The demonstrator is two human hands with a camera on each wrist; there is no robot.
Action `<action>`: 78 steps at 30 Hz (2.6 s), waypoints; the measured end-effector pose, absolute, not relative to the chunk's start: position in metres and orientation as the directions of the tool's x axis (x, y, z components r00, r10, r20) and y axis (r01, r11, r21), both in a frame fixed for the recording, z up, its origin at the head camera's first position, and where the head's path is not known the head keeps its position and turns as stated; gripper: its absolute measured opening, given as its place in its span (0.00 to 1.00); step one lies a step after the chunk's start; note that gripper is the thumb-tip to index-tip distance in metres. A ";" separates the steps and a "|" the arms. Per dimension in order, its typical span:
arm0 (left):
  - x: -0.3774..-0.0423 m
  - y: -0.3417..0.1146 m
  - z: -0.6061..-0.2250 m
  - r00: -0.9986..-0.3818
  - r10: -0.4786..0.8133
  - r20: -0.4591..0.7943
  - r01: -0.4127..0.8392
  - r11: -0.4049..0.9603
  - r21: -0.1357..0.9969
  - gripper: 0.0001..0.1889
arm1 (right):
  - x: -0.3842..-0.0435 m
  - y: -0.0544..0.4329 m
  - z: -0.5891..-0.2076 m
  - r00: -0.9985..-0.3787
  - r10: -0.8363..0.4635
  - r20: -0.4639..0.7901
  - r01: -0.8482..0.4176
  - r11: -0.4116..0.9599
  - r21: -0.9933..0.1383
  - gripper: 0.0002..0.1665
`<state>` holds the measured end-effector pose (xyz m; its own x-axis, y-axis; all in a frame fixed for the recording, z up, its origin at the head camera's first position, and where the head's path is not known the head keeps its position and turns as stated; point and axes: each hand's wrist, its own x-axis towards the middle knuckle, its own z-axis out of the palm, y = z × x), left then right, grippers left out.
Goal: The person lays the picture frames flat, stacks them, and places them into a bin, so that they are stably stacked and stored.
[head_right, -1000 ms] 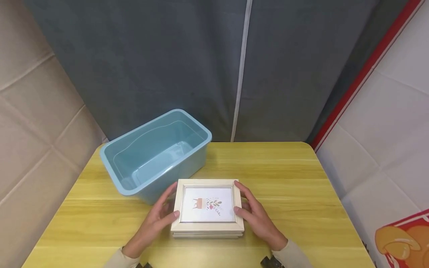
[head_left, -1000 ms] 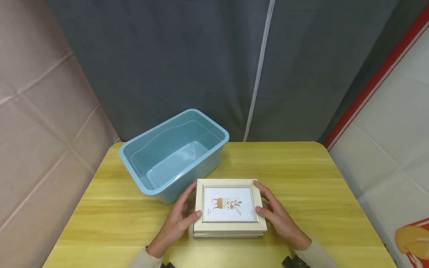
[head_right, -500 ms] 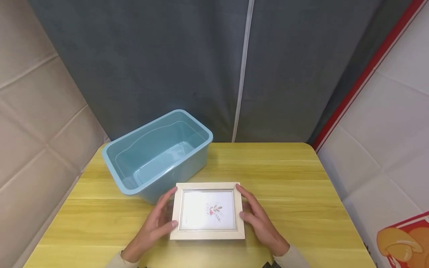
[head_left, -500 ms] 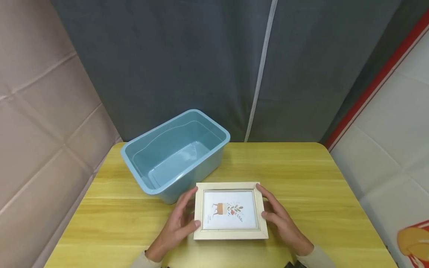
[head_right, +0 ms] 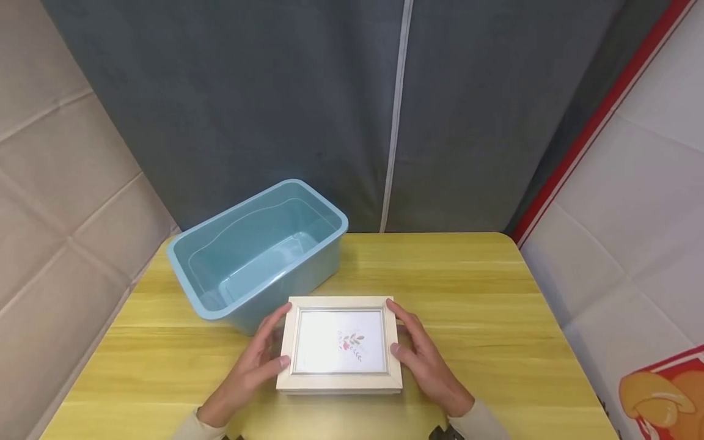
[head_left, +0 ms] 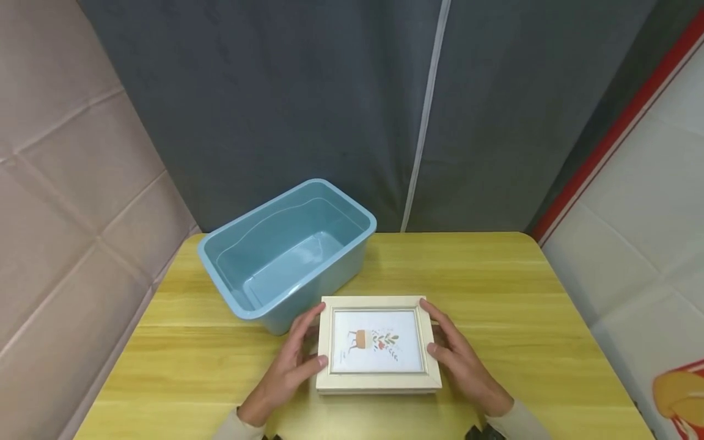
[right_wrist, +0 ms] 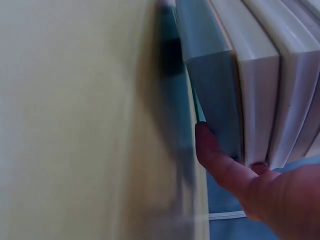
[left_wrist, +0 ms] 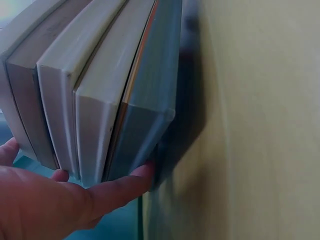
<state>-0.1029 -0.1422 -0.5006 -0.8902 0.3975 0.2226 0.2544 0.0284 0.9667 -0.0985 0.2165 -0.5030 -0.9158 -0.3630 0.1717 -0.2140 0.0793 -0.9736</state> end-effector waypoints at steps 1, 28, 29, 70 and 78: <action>-0.103 -0.142 -0.499 -0.891 0.396 0.223 0.258 0.037 0.966 0.44 | -0.099 0.216 -0.501 -0.918 -0.357 0.170 -0.214 0.088 -0.973 0.40; -0.095 -0.134 -0.426 -0.930 0.339 0.143 0.204 0.153 0.967 0.40 | -0.103 0.211 -0.433 -0.906 -0.318 0.280 -0.348 0.183 -0.919 0.40; -0.095 -0.134 -0.424 -0.932 0.334 0.141 0.204 0.159 0.966 0.39 | -0.103 0.210 -0.430 -0.907 -0.314 0.279 -0.349 0.192 -0.917 0.40; -0.134 -0.158 -0.303 -0.903 0.284 0.323 0.383 0.189 0.904 0.34 | -0.153 0.176 -0.301 -0.935 -0.239 0.262 -0.295 0.113 -0.949 0.33; -0.153 -0.171 -0.296 -0.940 0.232 0.250 0.282 0.118 0.952 0.32 | -0.197 0.158 -0.301 -0.924 -0.280 0.261 -0.291 0.072 -0.954 0.32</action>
<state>-0.1528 -0.1705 -0.2964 -0.9401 0.2316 0.2501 0.2823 0.1178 0.9521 -0.1971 0.1582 -0.3012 -0.9238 -0.2798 0.2612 -0.2914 0.0717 -0.9539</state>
